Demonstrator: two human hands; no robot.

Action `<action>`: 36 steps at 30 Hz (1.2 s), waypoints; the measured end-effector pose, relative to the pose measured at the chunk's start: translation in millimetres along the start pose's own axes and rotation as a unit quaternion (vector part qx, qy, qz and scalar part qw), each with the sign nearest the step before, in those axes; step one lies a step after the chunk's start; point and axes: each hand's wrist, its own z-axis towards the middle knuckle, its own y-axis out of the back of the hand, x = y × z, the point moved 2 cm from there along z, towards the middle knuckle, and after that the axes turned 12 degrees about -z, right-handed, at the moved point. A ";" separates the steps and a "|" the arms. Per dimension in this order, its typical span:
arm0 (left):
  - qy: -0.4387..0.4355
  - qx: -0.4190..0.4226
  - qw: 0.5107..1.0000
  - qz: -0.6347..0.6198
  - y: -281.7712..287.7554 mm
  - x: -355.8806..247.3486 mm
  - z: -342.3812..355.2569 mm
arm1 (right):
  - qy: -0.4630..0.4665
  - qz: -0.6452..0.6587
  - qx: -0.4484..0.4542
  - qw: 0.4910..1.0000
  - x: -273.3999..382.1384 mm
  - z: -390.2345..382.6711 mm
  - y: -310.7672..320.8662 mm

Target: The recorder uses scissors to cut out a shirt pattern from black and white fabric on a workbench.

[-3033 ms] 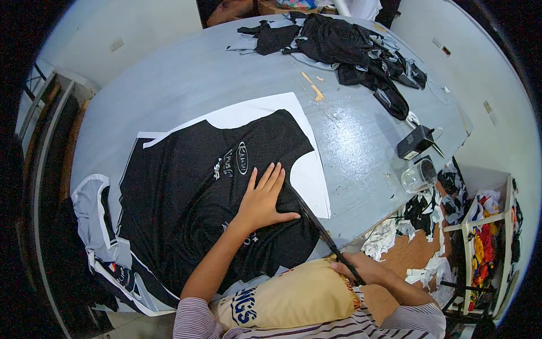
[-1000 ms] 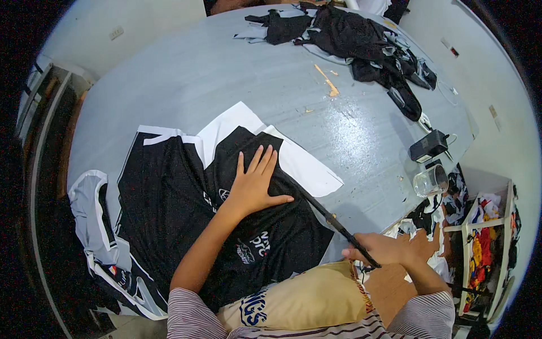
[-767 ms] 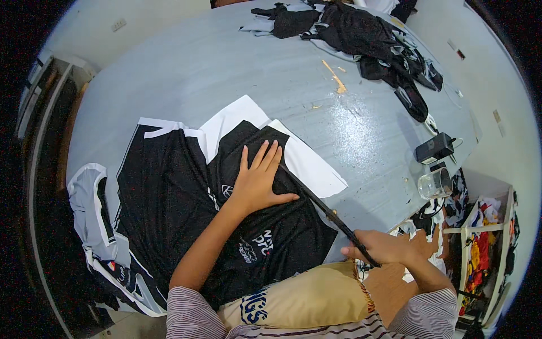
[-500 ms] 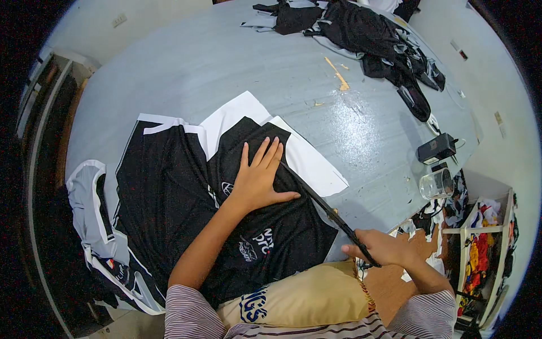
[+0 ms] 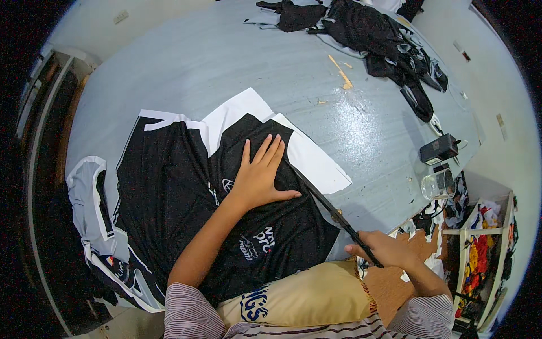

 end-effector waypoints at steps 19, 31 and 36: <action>-0.001 -0.029 0.999 -0.028 3.3 13.5 3.2 | -0.013 0.030 0.048 0.998 15.9 16.4 17.1; 0.007 -0.063 0.998 0.001 -0.3 17.1 -0.6 | -0.040 0.021 0.022 0.999 32.4 28.1 19.9; 0.018 -0.071 0.997 0.015 -0.9 16.7 -2.3 | -0.031 0.040 0.004 0.999 31.4 27.1 15.6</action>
